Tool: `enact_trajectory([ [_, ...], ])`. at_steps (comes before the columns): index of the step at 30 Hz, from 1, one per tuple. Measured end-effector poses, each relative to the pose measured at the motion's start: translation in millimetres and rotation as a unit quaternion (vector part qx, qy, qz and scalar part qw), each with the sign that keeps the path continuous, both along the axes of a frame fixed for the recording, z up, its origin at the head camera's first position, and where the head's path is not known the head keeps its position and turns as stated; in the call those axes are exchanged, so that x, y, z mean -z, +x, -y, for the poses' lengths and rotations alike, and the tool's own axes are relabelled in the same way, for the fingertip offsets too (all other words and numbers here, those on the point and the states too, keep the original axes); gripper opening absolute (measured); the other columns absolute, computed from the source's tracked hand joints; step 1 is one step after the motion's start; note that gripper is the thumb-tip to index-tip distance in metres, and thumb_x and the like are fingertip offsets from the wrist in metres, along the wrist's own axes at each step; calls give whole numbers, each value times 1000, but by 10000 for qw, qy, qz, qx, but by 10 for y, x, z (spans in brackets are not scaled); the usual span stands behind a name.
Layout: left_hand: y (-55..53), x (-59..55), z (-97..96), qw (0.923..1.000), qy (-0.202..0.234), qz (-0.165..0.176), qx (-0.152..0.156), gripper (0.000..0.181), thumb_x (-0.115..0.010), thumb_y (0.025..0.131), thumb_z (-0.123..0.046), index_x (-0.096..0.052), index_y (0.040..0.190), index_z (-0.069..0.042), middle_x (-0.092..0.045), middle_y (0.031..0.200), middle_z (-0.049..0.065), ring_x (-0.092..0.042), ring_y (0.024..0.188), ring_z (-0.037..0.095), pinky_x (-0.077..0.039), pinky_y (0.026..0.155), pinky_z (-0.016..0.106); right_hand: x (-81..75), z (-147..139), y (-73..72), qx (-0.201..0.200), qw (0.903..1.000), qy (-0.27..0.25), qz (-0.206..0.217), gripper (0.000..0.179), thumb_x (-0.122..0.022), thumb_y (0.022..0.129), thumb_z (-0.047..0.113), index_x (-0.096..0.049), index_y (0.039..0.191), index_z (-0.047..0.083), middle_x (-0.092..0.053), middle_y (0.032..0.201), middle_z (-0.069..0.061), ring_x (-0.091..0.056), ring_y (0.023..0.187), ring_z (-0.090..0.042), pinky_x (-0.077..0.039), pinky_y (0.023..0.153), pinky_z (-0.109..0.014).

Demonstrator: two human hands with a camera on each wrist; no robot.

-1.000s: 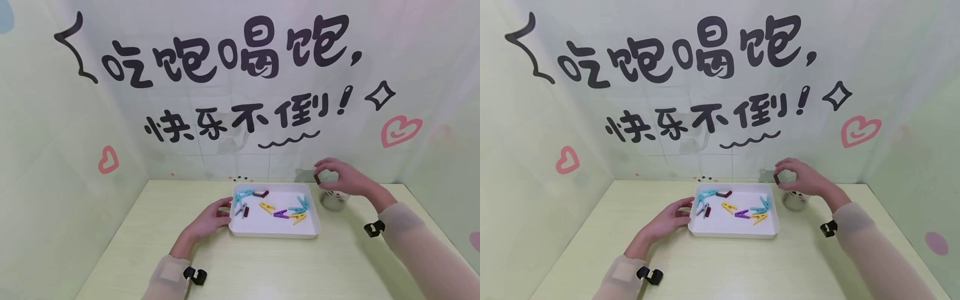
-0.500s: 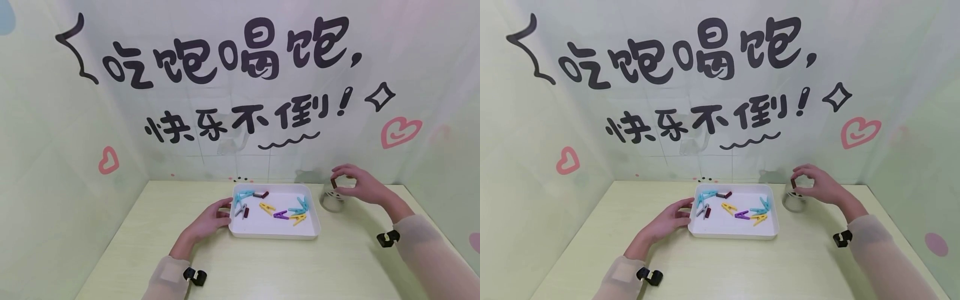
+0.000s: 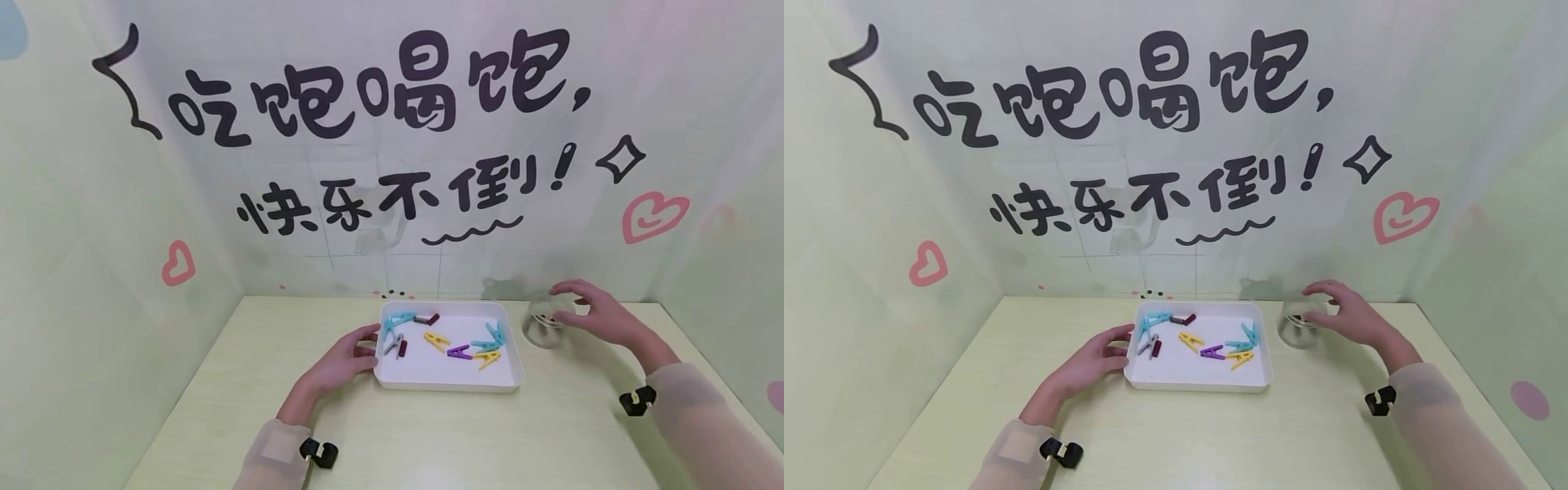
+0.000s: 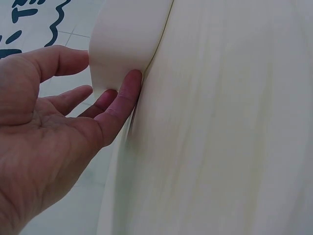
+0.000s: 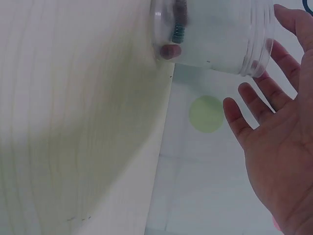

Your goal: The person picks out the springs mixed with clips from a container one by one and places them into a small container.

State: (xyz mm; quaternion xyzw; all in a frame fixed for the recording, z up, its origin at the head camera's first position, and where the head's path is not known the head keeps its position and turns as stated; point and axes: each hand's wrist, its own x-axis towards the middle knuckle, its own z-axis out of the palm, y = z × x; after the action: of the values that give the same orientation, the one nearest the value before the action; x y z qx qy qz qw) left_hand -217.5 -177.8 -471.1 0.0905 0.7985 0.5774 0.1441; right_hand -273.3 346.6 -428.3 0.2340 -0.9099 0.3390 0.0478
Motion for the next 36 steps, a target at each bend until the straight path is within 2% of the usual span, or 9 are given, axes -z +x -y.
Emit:
enact_trajectory([
  [5,8,-2,0,10000,-4,-3,-6,67,-66,101,-1,-42,162,-7,-51,151,16,-60,122,31,-59,99,41,-21,34,23,137,9998,-78,85,60,-77,100,26,-54,151,7,-53,151,-14,-46,136,-37,-43,102,-28],
  [8,8,6,1,10000,17,-10,22,67,-66,101,-2,-41,162,-7,-50,151,16,-60,122,31,-59,99,40,-37,71,22,173,9998,-89,32,62,-76,100,26,-51,154,7,-51,154,-15,-44,138,-38,-43,104,-38],
  [13,2,24,5,10000,40,-25,54,67,-64,101,-1,-40,163,-6,-50,151,17,-60,123,31,-59,98,39,-80,158,-13,93,9998,-65,-136,62,-78,99,24,-52,152,5,-51,153,-18,-43,139,-43,-41,107,-64],
  [15,-3,31,7,10000,32,-22,43,67,-64,101,-1,-40,163,-7,-50,151,17,-60,122,31,-59,98,39,-108,206,-37,23,9997,-47,-220,62,-79,98,23,-53,151,4,-52,151,-19,-44,139,-45,-41,107,-68],
  [25,2,17,1,10000,85,-5,41,67,-66,100,-2,-40,163,-7,-50,151,17,-60,123,32,-59,98,41,-247,476,-142,-467,9974,40,-539,55,-82,94,18,-60,143,6,-59,145,-14,-49,134,-42,-44,105,-64],
  [36,1,11,8,9999,147,-28,54,67,-66,100,-1,-41,162,-5,-50,150,18,-60,123,32,-59,98,41,-390,858,-273,-959,9942,234,-433,54,-83,93,20,-63,140,4,-61,143,-12,-50,136,-39,-43,111,-64],
])
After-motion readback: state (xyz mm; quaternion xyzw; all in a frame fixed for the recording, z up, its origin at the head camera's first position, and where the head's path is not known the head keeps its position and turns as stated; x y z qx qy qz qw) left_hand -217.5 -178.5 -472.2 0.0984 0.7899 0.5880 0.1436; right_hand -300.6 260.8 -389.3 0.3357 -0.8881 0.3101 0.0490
